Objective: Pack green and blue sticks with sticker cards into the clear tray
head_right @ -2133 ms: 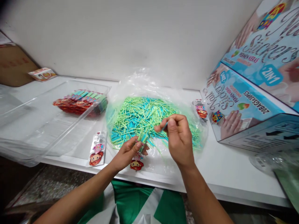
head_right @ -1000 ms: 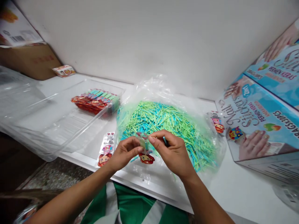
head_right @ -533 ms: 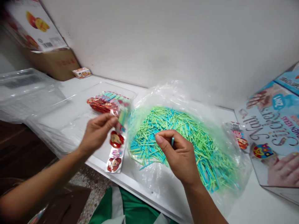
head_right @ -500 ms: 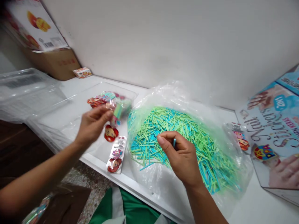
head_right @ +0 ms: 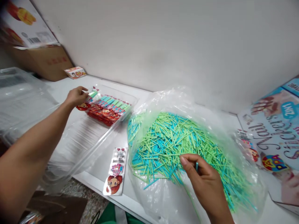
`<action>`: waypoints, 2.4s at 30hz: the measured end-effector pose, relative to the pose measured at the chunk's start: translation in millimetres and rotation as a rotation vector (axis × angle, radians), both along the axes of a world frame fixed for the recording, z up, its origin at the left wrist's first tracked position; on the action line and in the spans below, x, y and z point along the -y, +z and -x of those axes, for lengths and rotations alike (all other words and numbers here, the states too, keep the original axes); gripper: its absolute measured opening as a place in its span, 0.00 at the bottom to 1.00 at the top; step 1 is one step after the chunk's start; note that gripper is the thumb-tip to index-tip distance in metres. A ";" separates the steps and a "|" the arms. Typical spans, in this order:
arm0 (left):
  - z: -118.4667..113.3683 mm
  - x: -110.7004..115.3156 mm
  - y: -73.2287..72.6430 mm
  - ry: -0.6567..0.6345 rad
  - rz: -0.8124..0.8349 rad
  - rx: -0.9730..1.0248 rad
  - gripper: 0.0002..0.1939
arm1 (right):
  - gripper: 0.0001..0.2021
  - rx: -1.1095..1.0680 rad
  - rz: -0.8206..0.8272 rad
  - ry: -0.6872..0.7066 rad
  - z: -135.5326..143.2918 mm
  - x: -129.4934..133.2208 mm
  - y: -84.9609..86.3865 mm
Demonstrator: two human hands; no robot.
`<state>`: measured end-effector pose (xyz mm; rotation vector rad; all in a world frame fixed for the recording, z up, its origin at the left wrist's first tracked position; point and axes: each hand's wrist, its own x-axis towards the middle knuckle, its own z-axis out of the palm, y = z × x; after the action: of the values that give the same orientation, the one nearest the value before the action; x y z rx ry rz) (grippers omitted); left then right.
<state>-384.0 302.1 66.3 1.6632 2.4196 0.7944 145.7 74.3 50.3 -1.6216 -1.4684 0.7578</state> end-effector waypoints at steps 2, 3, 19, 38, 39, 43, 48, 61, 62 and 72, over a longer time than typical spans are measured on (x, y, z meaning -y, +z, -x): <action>1.6 -16.8 -7.6 0.003 0.037 -0.059 0.22 | 0.11 0.013 0.031 -0.031 -3.3 -0.2 -3.9; 1.7 -23.3 -11.2 0.002 0.051 -0.087 0.24 | 0.12 0.016 0.045 -0.047 -4.8 -0.1 -5.6; 5.2 -25.0 -36.7 -0.386 0.297 -0.193 0.24 | 0.14 -0.009 0.119 -0.122 -9.5 3.8 -13.5; -215.2 272.3 -44.6 -0.387 0.238 -0.186 0.22 | 0.15 0.140 0.023 0.238 -13.0 33.5 -5.0; -219.9 270.8 -54.4 -0.324 0.283 -0.200 0.25 | 0.15 0.144 0.011 0.241 -15.8 37.7 -5.4; -229.3 252.8 -79.9 -0.167 0.383 -0.221 0.30 | 0.14 0.143 -0.019 0.200 -28.4 55.0 -8.6; -222.9 242.1 -99.7 -0.036 0.382 -0.006 0.28 | 0.14 0.148 -0.053 0.151 -42.4 71.0 -10.7; -233.3 268.5 -78.2 -0.044 -0.024 0.080 0.21 | 0.15 0.403 0.100 0.298 -61.0 71.1 -44.9; -235.3 272.3 -73.3 -0.043 -0.098 0.213 0.21 | 0.15 0.486 0.141 0.327 -62.0 69.9 -51.3; -283.2 276.0 -24.5 -0.208 -0.091 1.206 0.15 | 0.14 0.992 0.381 0.348 -67.8 55.5 -77.5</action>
<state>-100.7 26.1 41.8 0.9185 1.3519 1.3375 213.5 18.8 -27.2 -2.2201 -2.4589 0.4144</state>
